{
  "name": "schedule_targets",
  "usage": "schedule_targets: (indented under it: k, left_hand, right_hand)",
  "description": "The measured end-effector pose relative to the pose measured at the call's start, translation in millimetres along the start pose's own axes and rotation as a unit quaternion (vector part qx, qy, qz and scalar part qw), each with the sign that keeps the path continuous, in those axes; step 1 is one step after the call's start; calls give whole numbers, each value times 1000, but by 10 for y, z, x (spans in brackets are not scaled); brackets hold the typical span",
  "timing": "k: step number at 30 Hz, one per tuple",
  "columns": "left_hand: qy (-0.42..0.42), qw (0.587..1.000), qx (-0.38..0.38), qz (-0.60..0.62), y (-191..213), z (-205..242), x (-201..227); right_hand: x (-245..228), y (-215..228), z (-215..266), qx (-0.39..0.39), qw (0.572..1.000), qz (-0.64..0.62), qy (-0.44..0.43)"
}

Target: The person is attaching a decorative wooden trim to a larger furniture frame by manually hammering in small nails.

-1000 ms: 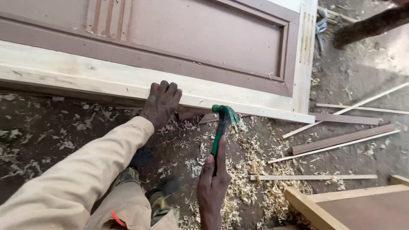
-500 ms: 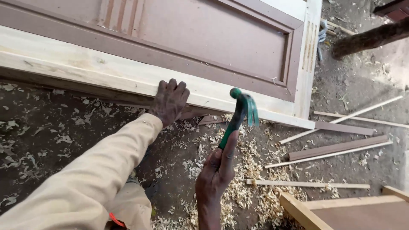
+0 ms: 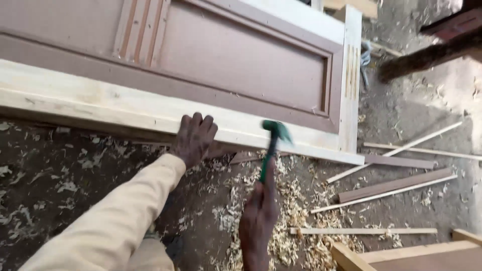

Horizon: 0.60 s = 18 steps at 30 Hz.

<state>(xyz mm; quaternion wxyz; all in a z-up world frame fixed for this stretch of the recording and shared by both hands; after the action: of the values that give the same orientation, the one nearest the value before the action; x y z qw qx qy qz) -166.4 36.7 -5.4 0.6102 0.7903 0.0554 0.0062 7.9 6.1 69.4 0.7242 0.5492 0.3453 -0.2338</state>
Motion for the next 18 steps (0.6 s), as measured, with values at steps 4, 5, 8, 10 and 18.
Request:
schedule_targets:
  k: [4, 5, 8, 10, 18]
  left_hand:
    - [0, 1000, 20, 11, 381, 235, 63]
    - [17, 993, 114, 8, 694, 97, -5]
    - [-6, 998, -52, -19, -105, 135, 67]
    - [-13, 998, -49, 31, -103, 71, 52]
    - [-17, 998, -55, 13, -92, 136, 65]
  right_hand:
    - [16, 13, 249, 73, 992, -15, 104]
    - [102, -171, 12, -37, 998, 43, -21]
    - [-199, 171, 83, 40, 993, -84, 67]
    - [-47, -34, 100, 6, 994, -61, 91]
    - [25, 3, 316, 145, 965, -7, 220]
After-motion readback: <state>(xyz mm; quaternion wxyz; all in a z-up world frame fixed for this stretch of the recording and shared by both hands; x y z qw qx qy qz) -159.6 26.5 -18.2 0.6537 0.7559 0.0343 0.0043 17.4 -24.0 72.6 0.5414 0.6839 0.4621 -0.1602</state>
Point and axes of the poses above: each hand's wrist, its own z-axis away from the middle knuckle, its own y-axis out of the back of the hand, x = y × z, the point moved 10 cm from there along -z, towards the middle knuckle, and after that the axes turned 5 degrees about -x, right-handed, at the moved point
